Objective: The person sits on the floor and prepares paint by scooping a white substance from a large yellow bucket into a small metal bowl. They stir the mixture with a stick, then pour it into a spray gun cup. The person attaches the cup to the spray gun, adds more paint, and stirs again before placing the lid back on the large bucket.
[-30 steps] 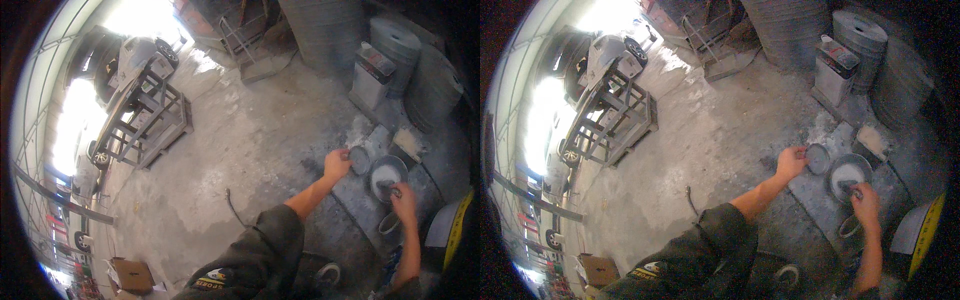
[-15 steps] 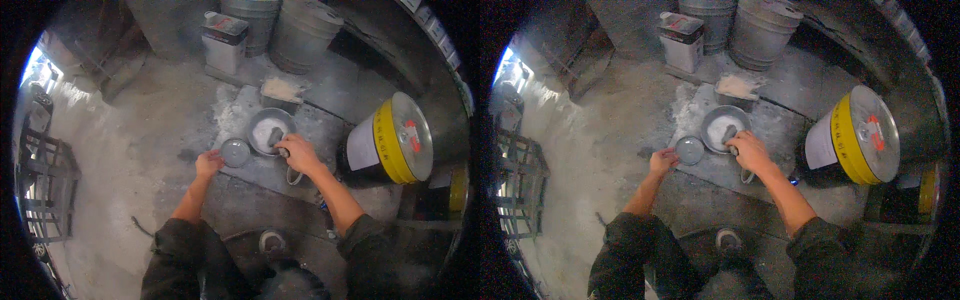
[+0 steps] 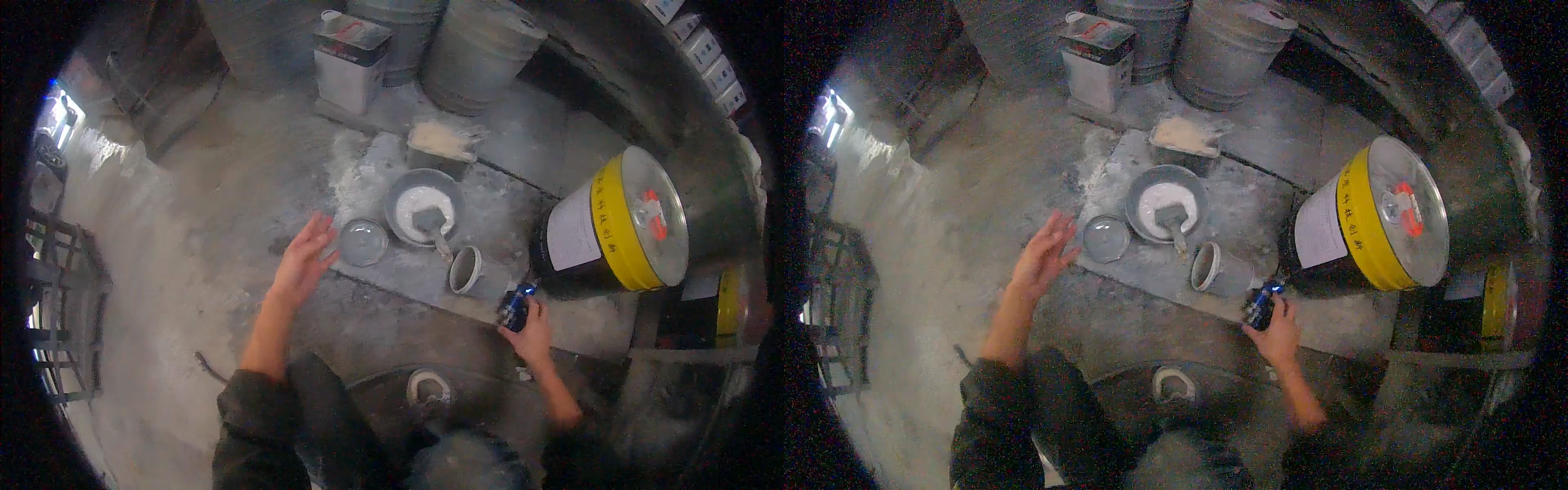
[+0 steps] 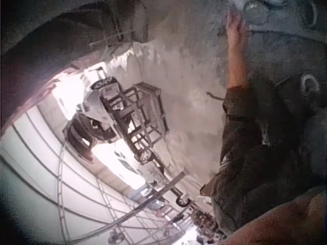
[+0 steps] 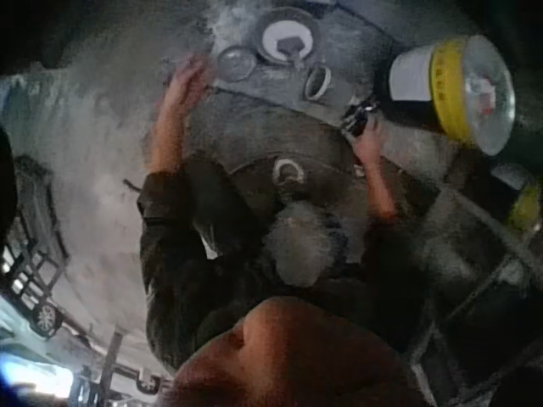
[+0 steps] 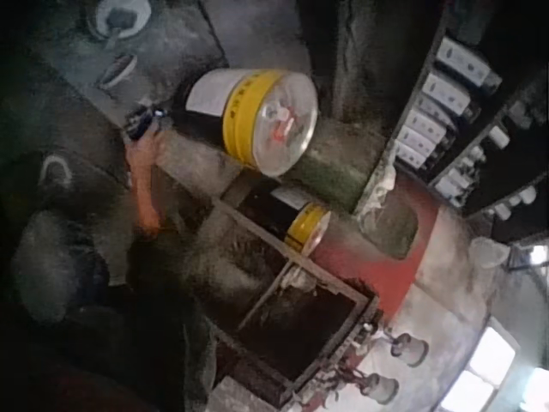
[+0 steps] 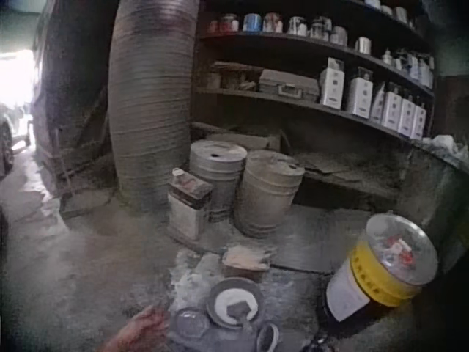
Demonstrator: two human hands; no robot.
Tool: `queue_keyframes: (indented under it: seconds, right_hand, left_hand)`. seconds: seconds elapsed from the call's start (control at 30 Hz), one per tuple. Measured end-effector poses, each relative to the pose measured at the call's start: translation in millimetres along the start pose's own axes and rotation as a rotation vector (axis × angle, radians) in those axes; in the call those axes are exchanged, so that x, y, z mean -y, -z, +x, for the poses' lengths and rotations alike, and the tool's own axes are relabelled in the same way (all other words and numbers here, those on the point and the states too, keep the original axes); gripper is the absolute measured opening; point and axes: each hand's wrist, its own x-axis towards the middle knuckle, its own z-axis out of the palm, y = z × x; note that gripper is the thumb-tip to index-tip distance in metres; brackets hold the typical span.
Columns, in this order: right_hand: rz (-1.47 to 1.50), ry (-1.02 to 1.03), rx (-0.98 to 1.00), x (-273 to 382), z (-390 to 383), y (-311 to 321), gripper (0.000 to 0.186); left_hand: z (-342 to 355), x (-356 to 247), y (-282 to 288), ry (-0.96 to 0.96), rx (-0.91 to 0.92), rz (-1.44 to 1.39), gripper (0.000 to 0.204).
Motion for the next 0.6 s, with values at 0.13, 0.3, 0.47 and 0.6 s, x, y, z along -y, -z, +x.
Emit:
queue_keyframes:
  seconds: [0.13, 0.3, 0.47, 0.6]
  right_hand:
    - [0.061, -0.067, -0.173, 12.7, -7.5, -39.2, 0.099]
    - [0.294, 0.074, -0.257, -10.0, -3.9, -52.9, 0.097]
    - [0.473, 0.033, -0.204, -21.0, -28.5, -33.2, 0.090]
    - [0.953, -0.048, -0.070, 63.5, -46.0, 10.9, 0.077]
  left_hand:
    - [-9.3, -12.0, -10.3, 0.107, 0.079, -0.334, 0.063]
    - [-18.6, -13.4, -31.9, 0.164, 0.155, -0.204, 0.070]
    - [-36.1, 10.7, -44.8, 0.291, 0.320, 0.299, 0.055]
    - [-66.6, 44.9, -97.6, 0.233, 0.676, 0.811, 0.067]
